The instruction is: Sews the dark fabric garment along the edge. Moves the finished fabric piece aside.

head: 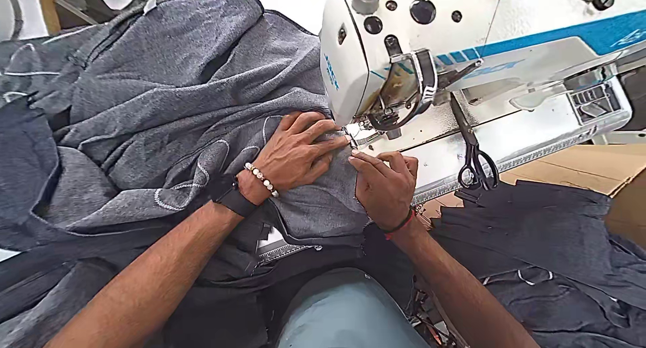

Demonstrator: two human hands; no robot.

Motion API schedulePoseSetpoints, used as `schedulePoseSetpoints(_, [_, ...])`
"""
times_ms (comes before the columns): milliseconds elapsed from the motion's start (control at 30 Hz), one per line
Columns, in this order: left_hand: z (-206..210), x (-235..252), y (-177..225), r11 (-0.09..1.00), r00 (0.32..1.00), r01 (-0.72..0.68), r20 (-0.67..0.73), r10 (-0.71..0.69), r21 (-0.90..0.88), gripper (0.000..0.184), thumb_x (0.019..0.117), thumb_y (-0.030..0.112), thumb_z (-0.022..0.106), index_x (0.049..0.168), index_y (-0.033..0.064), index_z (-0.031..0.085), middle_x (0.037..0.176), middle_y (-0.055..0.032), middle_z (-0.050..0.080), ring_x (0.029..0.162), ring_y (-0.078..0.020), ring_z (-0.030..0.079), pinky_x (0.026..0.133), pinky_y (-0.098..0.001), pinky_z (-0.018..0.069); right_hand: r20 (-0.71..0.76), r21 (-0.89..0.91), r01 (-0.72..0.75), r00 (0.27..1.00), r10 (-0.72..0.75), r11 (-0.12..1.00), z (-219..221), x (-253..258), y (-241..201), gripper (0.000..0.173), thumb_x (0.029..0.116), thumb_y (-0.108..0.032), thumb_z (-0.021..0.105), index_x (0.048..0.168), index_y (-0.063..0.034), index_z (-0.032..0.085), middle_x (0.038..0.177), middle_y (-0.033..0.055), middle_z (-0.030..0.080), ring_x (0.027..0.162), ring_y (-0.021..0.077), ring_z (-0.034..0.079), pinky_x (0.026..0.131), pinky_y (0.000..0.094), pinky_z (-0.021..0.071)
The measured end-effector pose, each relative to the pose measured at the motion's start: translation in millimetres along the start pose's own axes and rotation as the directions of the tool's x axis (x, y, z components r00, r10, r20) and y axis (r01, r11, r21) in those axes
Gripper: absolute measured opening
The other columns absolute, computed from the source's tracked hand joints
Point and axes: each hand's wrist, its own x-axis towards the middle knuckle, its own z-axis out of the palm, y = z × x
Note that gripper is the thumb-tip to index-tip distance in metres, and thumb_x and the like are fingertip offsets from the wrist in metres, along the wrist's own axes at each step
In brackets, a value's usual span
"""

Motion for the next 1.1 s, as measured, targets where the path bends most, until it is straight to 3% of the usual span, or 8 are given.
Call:
schedulePoseSetpoints(200, [20, -7, 58, 0.944, 0.949, 0.315, -0.025, -0.314, 0.094, 0.078, 0.0903, 0.076, 0.049, 0.152, 0.0294, 0.052, 0.16, -0.0051, 0.044, 0.151, -0.03, 0.034, 0.124, -0.0595, 0.0181, 0.102, 0.043, -0.284, 0.955, 0.278, 0.958, -3, 20, 4, 0.03, 0.0963, -0.041, 0.063, 0.09, -0.0136, 0.073, 0.101, 0.0097, 0.066, 0.096, 0.0298, 0.062, 0.079, 0.0475, 0.0491])
schedulePoseSetpoints(333, [22, -15, 55, 0.951, 0.949, 0.307, -0.08, -0.304, 0.027, 0.061, 0.0971, 0.059, 0.052, 0.144, 0.0207, 0.061, 0.158, -0.0024, 0.049, 0.15, -0.0285, 0.037, 0.125, -0.0571, 0.0225, 0.316, 0.063, -0.257, 0.922, 0.225, 0.964, -15, 54, -16, 0.026, 0.0859, -0.029, 0.07, 0.069, -0.0102, 0.065, 0.098, 0.0122, 0.068, 0.101, 0.0344, 0.063, 0.082, 0.0527, 0.0499])
schedulePoseSetpoints(400, [19, -16, 63, 0.941, 0.941, 0.337, -0.044, -0.336, 0.017, 0.052, 0.1032, 0.046, 0.045, 0.147, 0.0202, 0.058, 0.161, -0.0027, 0.045, 0.153, -0.0287, 0.032, 0.125, -0.0592, 0.0197, 0.33, 0.127, -0.287, 0.915, 0.233, 0.949, -19, 53, -17, 0.022, 0.086, -0.03, 0.069, 0.077, -0.0097, 0.068, 0.102, 0.0109, 0.07, 0.098, 0.031, 0.064, 0.078, 0.0494, 0.0513])
schedulePoseSetpoints(500, [24, -14, 76, 0.913, 0.916, 0.401, -0.047, -0.399, 0.07, 0.053, 0.1048, 0.042, 0.039, 0.152, 0.0223, 0.053, 0.164, -0.0015, 0.04, 0.155, -0.0286, 0.029, 0.124, -0.0626, 0.0175, 0.432, 0.283, -0.437, 0.853, 0.293, 0.854, -38, 20, -19, 0.048, 0.0947, -0.031, 0.065, 0.136, -0.0079, 0.058, 0.102, 0.0074, 0.072, 0.082, 0.0219, 0.071, 0.066, 0.045, 0.0589])
schedulePoseSetpoints(733, [22, -16, 63, 0.945, 0.948, 0.317, -0.065, -0.313, 0.074, 0.049, 0.105, 0.042, 0.041, 0.147, 0.0237, 0.058, 0.161, -0.0018, 0.045, 0.153, -0.0274, 0.031, 0.125, -0.0551, 0.0205, 0.52, 0.618, -0.653, 0.757, 0.395, 0.438, -61, -28, -36, 0.039, 0.0991, -0.015, 0.056, 0.135, -0.0063, 0.066, 0.066, -0.0053, 0.062, 0.05, 0.0019, 0.05, 0.046, 0.0207, 0.0442])
schedulePoseSetpoints(900, [16, -13, 45, 0.967, 0.973, 0.216, -0.113, -0.201, 0.135, 0.042, 0.1048, 0.039, 0.045, 0.138, 0.0263, 0.067, 0.148, -0.0048, 0.056, 0.144, -0.0296, 0.042, 0.12, -0.0507, 0.0273, 0.46, 0.55, -0.629, 0.778, 0.429, 0.55, -32, -14, -31, 0.038, 0.0979, -0.017, 0.055, 0.132, -0.0106, 0.07, 0.06, -0.0061, 0.055, 0.048, 0.0036, 0.044, 0.046, 0.0233, 0.0392])
schedulePoseSetpoints(1033, [16, -11, 52, 0.968, 0.977, 0.206, -0.086, -0.195, 0.145, 0.043, 0.1029, 0.027, 0.045, 0.141, 0.0178, 0.063, 0.15, -0.0079, 0.054, 0.146, -0.0319, 0.041, 0.12, -0.0494, 0.0308, 0.486, 0.282, -0.571, 0.778, 0.399, 0.771, -34, -12, -38, 0.046, 0.1002, -0.042, 0.056, 0.133, -0.011, 0.064, 0.082, 0.0029, 0.072, 0.073, 0.0172, 0.07, 0.066, 0.0413, 0.0579])
schedulePoseSetpoints(1100, [21, -13, 66, 0.949, 0.951, 0.306, -0.07, -0.301, 0.072, 0.047, 0.103, 0.026, 0.042, 0.145, 0.0154, 0.059, 0.157, -0.0071, 0.048, 0.151, -0.0304, 0.035, 0.123, -0.0485, 0.0293, 0.455, 0.229, -0.509, 0.809, 0.371, 0.83, -40, -22, -45, 0.047, 0.0978, -0.04, 0.058, 0.13, -0.0067, 0.066, 0.07, 0.0022, 0.069, 0.063, 0.0188, 0.069, 0.056, 0.0418, 0.0551])
